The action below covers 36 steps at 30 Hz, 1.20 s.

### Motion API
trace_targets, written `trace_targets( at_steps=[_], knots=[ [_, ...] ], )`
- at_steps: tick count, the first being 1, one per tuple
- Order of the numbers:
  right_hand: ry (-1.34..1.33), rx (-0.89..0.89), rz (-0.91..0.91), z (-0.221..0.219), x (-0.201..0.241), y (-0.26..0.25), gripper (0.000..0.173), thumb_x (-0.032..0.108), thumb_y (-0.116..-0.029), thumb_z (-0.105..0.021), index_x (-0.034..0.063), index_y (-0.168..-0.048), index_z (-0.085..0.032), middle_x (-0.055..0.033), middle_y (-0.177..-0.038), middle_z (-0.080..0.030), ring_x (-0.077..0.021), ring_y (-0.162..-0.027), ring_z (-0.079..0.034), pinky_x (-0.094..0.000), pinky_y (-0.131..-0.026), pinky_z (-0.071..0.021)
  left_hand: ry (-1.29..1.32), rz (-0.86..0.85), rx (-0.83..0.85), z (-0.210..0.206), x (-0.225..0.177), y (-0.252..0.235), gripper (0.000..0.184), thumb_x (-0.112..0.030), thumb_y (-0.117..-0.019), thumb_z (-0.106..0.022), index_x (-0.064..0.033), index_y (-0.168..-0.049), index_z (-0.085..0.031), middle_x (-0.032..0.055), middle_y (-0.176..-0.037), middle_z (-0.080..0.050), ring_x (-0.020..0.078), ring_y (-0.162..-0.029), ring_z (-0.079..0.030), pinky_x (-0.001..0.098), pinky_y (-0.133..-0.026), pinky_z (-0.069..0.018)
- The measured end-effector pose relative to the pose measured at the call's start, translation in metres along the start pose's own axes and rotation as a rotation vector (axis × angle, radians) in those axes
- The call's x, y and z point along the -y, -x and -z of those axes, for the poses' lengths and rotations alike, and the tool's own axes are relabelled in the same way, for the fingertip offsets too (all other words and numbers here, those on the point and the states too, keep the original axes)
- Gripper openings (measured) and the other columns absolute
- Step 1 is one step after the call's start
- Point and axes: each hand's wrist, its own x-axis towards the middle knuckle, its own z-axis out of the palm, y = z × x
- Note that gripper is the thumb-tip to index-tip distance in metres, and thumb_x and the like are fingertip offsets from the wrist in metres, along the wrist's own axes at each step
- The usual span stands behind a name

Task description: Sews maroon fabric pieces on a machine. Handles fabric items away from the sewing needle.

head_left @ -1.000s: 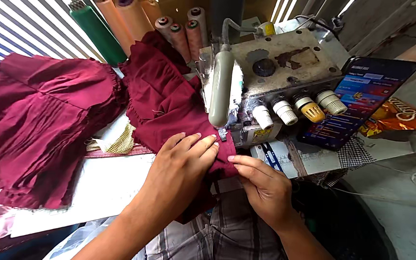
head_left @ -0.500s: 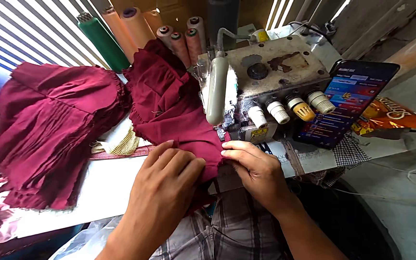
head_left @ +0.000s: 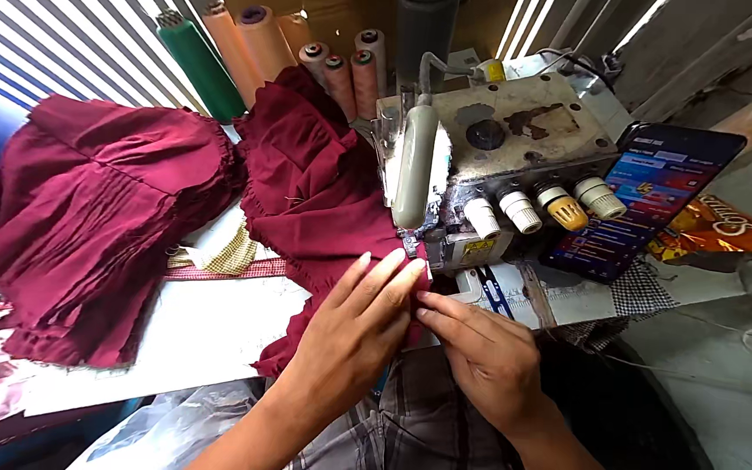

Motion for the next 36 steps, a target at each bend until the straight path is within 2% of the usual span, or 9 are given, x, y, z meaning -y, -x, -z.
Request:
trace_targets(
  at_steps=[4,7,13,19,24,30,32,34,36],
  knots=[
    [-0.022,-0.043,-0.01,-0.007,-0.007,0.002,0.019,0.005,-0.0998,-0.061,0.0094,-0.104,-0.08,-0.0081,-0.115,-0.077,-0.0136,-0.104,-0.074,-0.0239,-0.086,-0.06,-0.012,0.055,0.02,-0.006,0.003,0.005,0.028,-0.013,-0.0995,-0.055,-0.0095,-0.122,-0.071,0.0062,-0.131,-0.071,0.0234,-0.128,-0.064,0.0457,-0.111,-0.0476],
    [0.009,-0.053,-0.002,-0.01,-0.012,-0.008,0.019,0.007,-0.1005,-0.061,0.0105,-0.104,-0.08,-0.0073,-0.115,-0.077,-0.0134,-0.103,-0.074,-0.0243,-0.083,-0.0599,0.002,0.094,0.003,-0.006,0.008,-0.003,0.027,-0.017,-0.0982,-0.056,-0.0096,-0.117,-0.074,0.0056,-0.126,-0.073,0.0225,-0.125,-0.066,0.045,-0.109,-0.0497],
    [0.035,-0.055,0.027,-0.012,-0.02,-0.018,0.019,0.008,-0.1001,-0.062,0.0109,-0.106,-0.08,-0.0072,-0.114,-0.078,-0.0146,-0.102,-0.075,-0.026,-0.084,-0.0605,-0.019,0.046,0.058,0.001,0.01,-0.013,0.027,-0.014,-0.1012,-0.055,-0.0107,-0.121,-0.072,0.0062,-0.13,-0.071,0.0242,-0.132,-0.06,0.0504,-0.116,-0.0416],
    [0.072,-0.042,0.04,-0.01,-0.026,-0.021,0.019,0.012,-0.0994,-0.064,0.0126,-0.108,-0.081,-0.0071,-0.114,-0.077,-0.0155,-0.098,-0.074,-0.0274,-0.08,-0.0598,0.018,0.067,0.064,-0.002,0.006,-0.01,0.026,-0.012,-0.0991,-0.055,-0.0088,-0.117,-0.073,0.0059,-0.123,-0.073,0.0233,-0.124,-0.066,0.0471,-0.109,-0.0496],
    [0.146,-0.007,0.017,-0.011,-0.03,-0.024,0.021,0.022,-0.1008,-0.064,0.0178,-0.115,-0.08,-0.0088,-0.117,-0.075,-0.0162,-0.095,-0.072,-0.0275,-0.075,-0.0582,0.039,0.094,0.055,-0.005,0.012,-0.014,0.029,-0.014,-0.099,-0.052,-0.0075,-0.119,-0.073,0.0074,-0.127,-0.072,0.0241,-0.126,-0.065,0.0484,-0.11,-0.0489],
    [0.15,0.005,-0.012,-0.014,-0.032,-0.022,0.026,0.026,-0.1037,-0.06,0.0187,-0.121,-0.078,-0.01,-0.119,-0.073,-0.0153,-0.102,-0.072,-0.0274,-0.079,-0.0591,-0.025,0.147,0.089,-0.007,0.009,-0.02,0.031,-0.016,-0.0989,-0.051,-0.0086,-0.119,-0.073,0.0064,-0.13,-0.071,0.0254,-0.131,-0.061,0.055,-0.111,-0.0458],
    [0.137,0.016,-0.035,-0.015,-0.033,-0.019,0.027,0.028,-0.1039,-0.06,0.0201,-0.124,-0.077,-0.0104,-0.122,-0.072,-0.0155,-0.102,-0.071,-0.0277,-0.079,-0.0592,-0.094,0.219,0.109,-0.003,0.001,-0.017,0.036,-0.024,-0.0993,-0.052,-0.014,-0.129,-0.071,0.0051,-0.14,-0.065,0.0279,-0.138,-0.054,0.0624,-0.115,-0.0378],
    [0.101,0.012,-0.071,-0.014,-0.034,-0.012,0.028,0.027,-0.1032,-0.061,0.0175,-0.126,-0.076,-0.0113,-0.124,-0.071,-0.0167,-0.107,-0.07,-0.0293,-0.085,-0.0593,-0.119,0.303,0.099,0.004,-0.014,-0.007,0.051,-0.038,-0.0981,-0.058,-0.0195,-0.145,-0.059,0.0107,-0.155,-0.051,0.0361,-0.146,-0.043,0.0678,-0.117,-0.0293],
    [0.01,-0.051,-0.111,-0.013,-0.031,-0.004,0.026,0.021,-0.1016,-0.063,0.0101,-0.121,-0.076,-0.0127,-0.122,-0.071,-0.0161,-0.112,-0.069,-0.0277,-0.089,-0.0596,-0.057,0.412,0.014,0.009,-0.027,0.013,0.069,-0.05,-0.092,-0.069,-0.0196,-0.151,-0.051,0.0194,-0.155,-0.048,0.0396,-0.144,-0.044,0.0655,-0.116,-0.0325]
  ],
)
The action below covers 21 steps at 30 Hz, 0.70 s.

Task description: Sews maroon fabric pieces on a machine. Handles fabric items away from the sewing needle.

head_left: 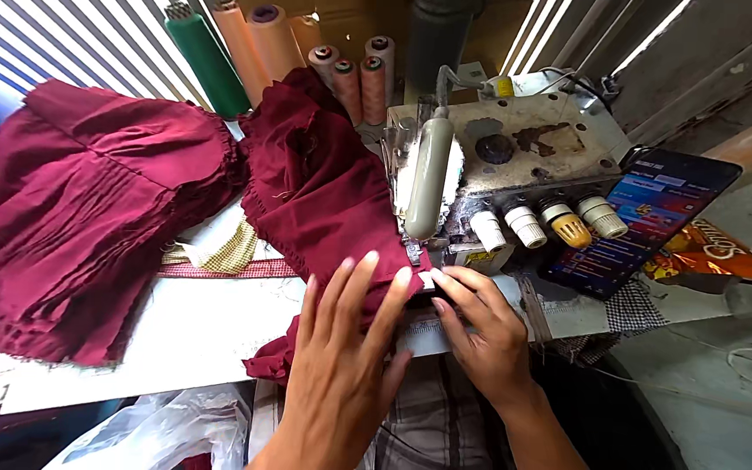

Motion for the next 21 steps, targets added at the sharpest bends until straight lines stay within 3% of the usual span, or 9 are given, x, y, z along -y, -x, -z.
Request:
trace_targets(
  at_steps=[3,5,8,11,12,14,16,19,21],
  knots=[
    [-0.21,-0.1,-0.119,0.0,0.015,0.013,0.017,0.012,-0.1002,-0.062,0.0025,-0.106,-0.075,-0.0078,-0.107,-0.072,-0.0076,-0.097,-0.07,-0.0204,-0.081,-0.0606,0.091,0.229,-0.076,0.002,0.016,0.036,0.088,-0.052,-0.0811,-0.08,-0.0046,-0.148,-0.049,0.0261,-0.141,-0.053,0.0357,-0.126,-0.056,0.0498,-0.102,-0.0487],
    [-0.376,-0.031,-0.226,-0.006,0.026,0.019,0.022,0.016,-0.1033,-0.058,0.0023,-0.102,-0.075,-0.0051,-0.101,-0.074,-0.008,-0.09,-0.071,-0.0244,-0.078,-0.0622,0.129,0.304,-0.074,0.0,0.029,0.049,0.084,-0.046,-0.0783,-0.082,0.0016,-0.14,-0.053,0.0159,-0.119,-0.068,0.0221,-0.104,-0.067,0.0375,-0.087,-0.0578],
    [-0.583,0.174,-0.332,-0.022,0.037,0.019,0.043,0.039,-0.1054,-0.055,0.0017,-0.108,-0.075,-0.005,-0.108,-0.075,-0.0088,-0.105,-0.069,-0.0292,-0.093,-0.0585,0.255,0.269,-0.013,0.009,0.022,0.052,0.072,-0.051,-0.0819,-0.079,-0.0028,-0.133,-0.06,0.0055,-0.098,-0.073,0.0087,-0.082,-0.069,0.0278,-0.07,-0.0588],
    [-0.621,0.077,-0.38,-0.024,0.049,0.012,0.047,0.043,-0.1024,-0.059,-0.0016,-0.112,-0.071,-0.0068,-0.107,-0.073,-0.0097,-0.103,-0.07,-0.0292,-0.091,-0.0598,0.336,0.174,0.112,0.024,0.01,0.05,0.08,-0.079,-0.0843,-0.059,-0.0154,-0.131,-0.068,0.0048,-0.112,-0.071,0.0112,-0.091,-0.068,0.0333,-0.071,-0.0586],
    [-0.56,0.024,-0.391,-0.022,0.051,0.012,0.046,0.041,-0.102,-0.06,-0.0023,-0.116,-0.069,-0.0089,-0.112,-0.072,-0.0115,-0.106,-0.069,-0.0294,-0.092,-0.0594,0.353,0.159,0.133,0.028,0.01,0.051,0.077,-0.081,-0.0861,-0.053,-0.0187,-0.128,-0.072,0.0038,-0.114,-0.069,0.0103,-0.094,-0.066,0.0321,-0.073,-0.0569],
    [-0.372,-0.058,-0.37,-0.017,0.048,0.016,0.046,0.038,-0.1015,-0.06,-0.0026,-0.122,-0.065,-0.0142,-0.123,-0.066,-0.0168,-0.116,-0.063,-0.0312,-0.095,-0.0562,0.391,0.157,0.115,0.03,0.018,0.052,0.064,-0.071,-0.097,-0.047,-0.0174,-0.118,-0.076,0.0028,-0.111,-0.071,0.0078,-0.092,-0.068,0.0295,-0.073,-0.0588],
    [-0.196,-0.121,-0.328,-0.006,0.048,0.022,0.043,0.039,-0.0994,-0.062,-0.0001,-0.118,-0.063,-0.0135,-0.119,-0.063,-0.017,-0.113,-0.06,-0.0297,-0.09,-0.0536,0.427,0.22,0.069,0.019,0.027,0.052,0.048,-0.051,-0.1055,-0.046,-0.0124,-0.114,-0.075,0.0011,-0.105,-0.073,0.0054,-0.088,-0.07,0.0259,-0.072,-0.0606],
    [-0.025,-0.068,-0.309,0.005,0.062,0.029,0.046,0.052,-0.0954,-0.063,0.0069,-0.101,-0.069,-0.005,-0.098,-0.067,-0.0106,-0.089,-0.064,-0.0266,-0.072,-0.0553,0.469,0.374,0.065,-0.008,0.029,0.054,0.044,-0.043,-0.1038,-0.052,-0.0061,-0.119,-0.07,0.0025,-0.108,-0.074,0.0077,-0.094,-0.072,0.0277,-0.079,-0.0619],
    [0.087,-0.034,-0.341,0.0,0.069,0.03,0.053,0.058,-0.0913,-0.066,0.0064,-0.104,-0.069,-0.0069,-0.099,-0.067,-0.0146,-0.086,-0.066,-0.0317,-0.068,-0.0565,0.634,0.403,0.121,-0.025,0.021,0.055,0.054,-0.05,-0.0981,-0.06,-0.003,-0.124,-0.068,0.0029,-0.109,-0.075,0.0089,-0.096,-0.073,0.0298,-0.081,-0.0639]
  ],
)
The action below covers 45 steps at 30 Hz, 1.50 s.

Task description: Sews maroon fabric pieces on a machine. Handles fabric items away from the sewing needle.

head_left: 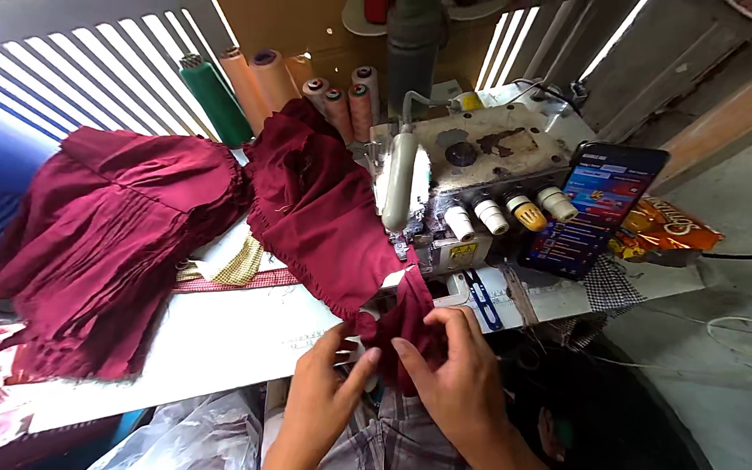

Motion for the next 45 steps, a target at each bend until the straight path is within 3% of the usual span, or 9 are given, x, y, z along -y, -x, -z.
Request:
trace_targets(
  at_steps=[4,7,12,16,20,29,33,36,45],
  knots=[
    [-0.109,-0.036,-0.057,-0.004,-0.02,-0.015,0.055,0.044,-0.0972,-0.067,-0.0022,-0.126,-0.06,-0.0111,-0.111,-0.065,-0.0112,-0.093,-0.063,-0.0241,-0.077,-0.0551,0.172,-0.077,0.043,-0.034,-0.002,0.0,0.066,-0.057,-0.0857,-0.075,-0.004,-0.124,-0.066,0.0016,-0.115,-0.073,0.0074,-0.107,-0.07,0.0319,-0.093,-0.0617],
    [-0.317,0.136,-0.096,-0.003,-0.035,-0.025,0.028,0.032,-0.1014,-0.062,0.0067,-0.107,-0.073,-0.001,-0.096,-0.072,-0.0036,-0.087,-0.068,-0.0223,-0.077,-0.0575,0.169,-0.117,-0.004,-0.046,0.006,0.001,0.032,-0.037,-0.0907,-0.074,-0.0077,-0.104,-0.072,-0.0045,-0.093,-0.076,0.0022,-0.088,-0.072,0.0269,-0.08,-0.0629],
    [-1.076,0.413,-0.414,0.012,-0.018,-0.038,0.029,0.017,-0.1094,-0.046,0.0045,-0.092,-0.065,-0.0011,-0.079,-0.061,-0.006,-0.075,-0.061,-0.0234,-0.072,-0.0541,0.591,-0.041,-0.054,0.013,-0.008,-0.011,0.028,-0.024,-0.1051,-0.057,-0.0079,-0.128,-0.06,-0.0007,-0.107,-0.074,0.0102,-0.095,-0.072,0.0308,-0.086,-0.0619],
    [-0.978,0.394,-0.396,-0.016,-0.024,-0.027,0.024,0.015,-0.1046,-0.057,0.0014,-0.089,-0.07,-0.0033,-0.076,-0.065,-0.0078,-0.07,-0.063,-0.0257,-0.068,-0.0551,0.034,-0.305,-0.186,0.08,-0.012,-0.06,0.013,-0.024,-0.1005,-0.063,-0.0119,-0.104,-0.067,-0.0126,-0.075,-0.063,-0.0061,-0.064,-0.057,0.0135,-0.06,-0.0501],
    [-0.469,0.042,-0.106,-0.044,-0.03,-0.009,0.02,0.024,-0.0966,-0.07,0.0091,-0.087,-0.078,0.0021,-0.087,-0.074,-0.0014,-0.081,-0.068,-0.0189,-0.073,-0.0574,-0.42,-0.324,-0.104,0.085,-0.005,-0.086,0.027,-0.038,-0.098,-0.061,-0.0125,-0.096,-0.071,-0.005,-0.071,-0.066,0.003,-0.062,-0.06,0.0295,-0.058,-0.0529],
    [-0.634,0.234,-0.18,-0.03,-0.013,-0.02,0.023,0.029,-0.0998,-0.067,0.0061,-0.098,-0.068,0.0008,-0.084,-0.07,-0.004,-0.079,-0.068,-0.0236,-0.071,-0.0579,0.803,0.075,0.324,0.05,0.015,-0.036,0.038,-0.051,-0.104,-0.051,-0.0236,-0.12,-0.071,-0.0094,-0.098,-0.074,-0.0008,-0.086,-0.069,0.0196,-0.077,-0.0587],
    [-0.892,0.331,-0.267,-0.026,-0.01,-0.023,0.019,0.012,-0.1035,-0.058,-0.0034,-0.114,-0.064,-0.0088,-0.099,-0.072,-0.0124,-0.093,-0.071,-0.0282,-0.086,-0.0604,0.805,0.358,0.155,0.013,0.01,-0.021,0.032,-0.029,-0.1085,-0.036,-0.0158,-0.12,-0.064,-0.0018,-0.093,-0.076,0.0076,-0.068,-0.071,0.0261,-0.055,-0.0604],
    [-1.097,0.396,-0.358,-0.027,-0.01,-0.027,0.022,0.003,-0.1043,-0.052,-0.007,-0.123,-0.058,-0.0138,-0.108,-0.07,-0.0168,-0.1,-0.07,-0.0309,-0.092,-0.0592,0.557,0.251,0.201,0.008,0.014,-0.023,0.037,-0.009,-0.0965,-0.061,-0.0044,-0.132,-0.056,0.0033,-0.104,-0.074,0.012,-0.067,-0.07,0.0289,-0.053,-0.0604],
    [-1.309,0.454,-0.514,-0.011,-0.011,-0.037,0.028,0.01,-0.1095,-0.043,-0.0066,-0.121,-0.063,-0.0123,-0.102,-0.072,-0.0135,-0.094,-0.071,-0.03,-0.089,-0.0595,0.313,-0.199,0.183,0.03,0.016,-0.051,0.009,-0.028,-0.0921,-0.073,-0.019,-0.091,-0.076,-0.0092,-0.092,-0.075,0.0022,-0.089,-0.07,0.0269,-0.083,-0.0601]
  ],
)
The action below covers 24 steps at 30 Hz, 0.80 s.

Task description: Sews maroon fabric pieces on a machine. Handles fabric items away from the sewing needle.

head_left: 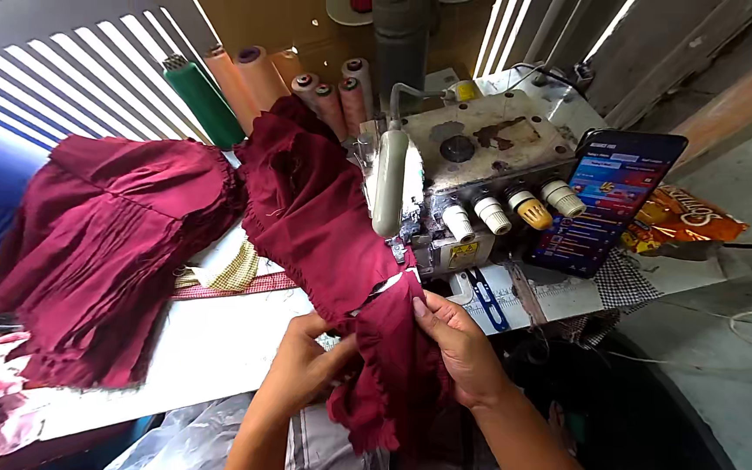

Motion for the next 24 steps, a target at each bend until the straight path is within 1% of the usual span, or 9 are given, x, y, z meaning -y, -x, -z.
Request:
trace_targets(
  at_steps=[2,5,7,9,11,15,18,20,24],
  knots=[
    [0.169,-0.044,0.083,0.004,-0.004,-0.002,0.027,0.01,-0.1085,-0.047,-0.005,-0.106,-0.069,-0.01,-0.091,-0.072,-0.012,-0.085,-0.07,-0.0279,-0.081,-0.0599,-0.125,-0.061,-0.072,0.015,-0.005,-0.002,0.016,-0.029,-0.0942,-0.071,-0.0156,-0.086,-0.076,-0.0036,-0.093,-0.075,0.0095,-0.094,-0.07,0.0343,-0.089,-0.0582],
    [0.426,-0.119,0.21,0.008,-0.023,-0.005,0.026,0.013,-0.106,-0.054,0.0001,-0.092,-0.071,-0.0058,-0.079,-0.069,-0.0103,-0.074,-0.067,-0.0265,-0.069,-0.0572,-0.39,-0.044,-0.162,0.023,-0.016,-0.003,0.022,-0.031,-0.0938,-0.067,-0.0143,-0.081,-0.072,-0.0056,-0.085,-0.071,0.0045,-0.086,-0.067,0.0273,-0.08,-0.057],
    [0.531,-0.199,0.296,0.008,-0.031,-0.008,0.025,0.015,-0.1039,-0.058,0.0027,-0.087,-0.073,-0.0034,-0.078,-0.068,-0.0083,-0.073,-0.066,-0.0245,-0.068,-0.0557,-0.674,-0.046,-0.355,0.009,-0.031,-0.003,0.018,-0.025,-0.0875,-0.064,-0.0089,-0.087,-0.072,0.0015,-0.088,-0.07,0.0096,-0.085,-0.066,0.03,-0.074,-0.0553],
    [0.604,-0.243,0.369,0.008,-0.033,-0.008,0.023,0.013,-0.1018,-0.06,0.0024,-0.09,-0.076,-0.0033,-0.088,-0.071,-0.0069,-0.084,-0.067,-0.0222,-0.077,-0.0563,-0.742,-0.115,-0.463,-0.012,-0.061,0.002,0.02,-0.024,-0.0942,-0.066,-0.0066,-0.1,-0.073,0.008,-0.099,-0.07,0.0137,-0.093,-0.066,0.0285,-0.078,-0.0547],
    [0.589,-0.283,0.398,0.006,-0.034,-0.004,0.017,0.008,-0.0987,-0.062,-0.001,-0.095,-0.075,-0.0045,-0.091,-0.074,-0.0059,-0.085,-0.069,-0.0209,-0.079,-0.0586,-0.639,-0.219,-0.426,-0.044,-0.08,0.007,0.014,-0.025,-0.0967,-0.068,-0.012,-0.1,-0.072,0.0032,-0.103,-0.07,0.0103,-0.101,-0.067,0.0258,-0.087,-0.0557],
    [0.47,-0.281,0.462,-0.002,-0.025,0.003,0.031,-0.002,-0.0938,-0.066,-0.007,-0.122,-0.055,-0.008,-0.092,-0.075,-0.0119,-0.082,-0.074,-0.0261,-0.075,-0.0638,-0.797,-0.273,-0.303,-0.084,-0.046,-0.015,0.034,-0.036,-0.1008,-0.06,-0.0127,-0.122,-0.074,0.0061,-0.129,-0.071,0.0245,-0.124,-0.063,0.0531,-0.113,-0.0408],
    [0.622,-0.291,0.556,0.002,-0.022,0.006,0.03,0.0,-0.0965,-0.065,-0.0078,-0.125,-0.06,-0.0071,-0.099,-0.075,-0.01,-0.085,-0.073,-0.0237,-0.076,-0.0636,-0.828,-0.255,-0.368,-0.078,-0.03,-0.026,0.028,-0.029,-0.1,-0.063,-0.0118,-0.116,-0.076,0.0054,-0.121,-0.073,0.0227,-0.118,-0.067,0.0536,-0.112,-0.0436],
    [0.714,-0.29,0.601,0.006,-0.022,0.006,0.023,0.002,-0.0982,-0.063,-0.0057,-0.119,-0.07,-0.009,-0.11,-0.075,-0.0106,-0.098,-0.073,-0.0242,-0.086,-0.0623,-0.79,-0.272,-0.364,-0.072,-0.031,-0.027,0.022,-0.02,-0.0975,-0.065,-0.0104,-0.111,-0.078,0.0056,-0.117,-0.075,0.0216,-0.116,-0.069,0.052,-0.111,-0.0468],
    [0.854,-0.312,0.621,0.004,-0.021,0.004,0.026,0.002,-0.0979,-0.059,0.0007,-0.116,-0.076,-0.0058,-0.103,-0.075,-0.006,-0.093,-0.069,-0.0188,-0.084,-0.0587,-0.741,-0.294,-0.328,-0.059,-0.032,-0.033,0.022,-0.008,-0.0955,-0.062,-0.0108,-0.107,-0.08,0.0035,-0.113,-0.077,0.0185,-0.112,-0.071,0.0472,-0.109,-0.0504]
  ],
)
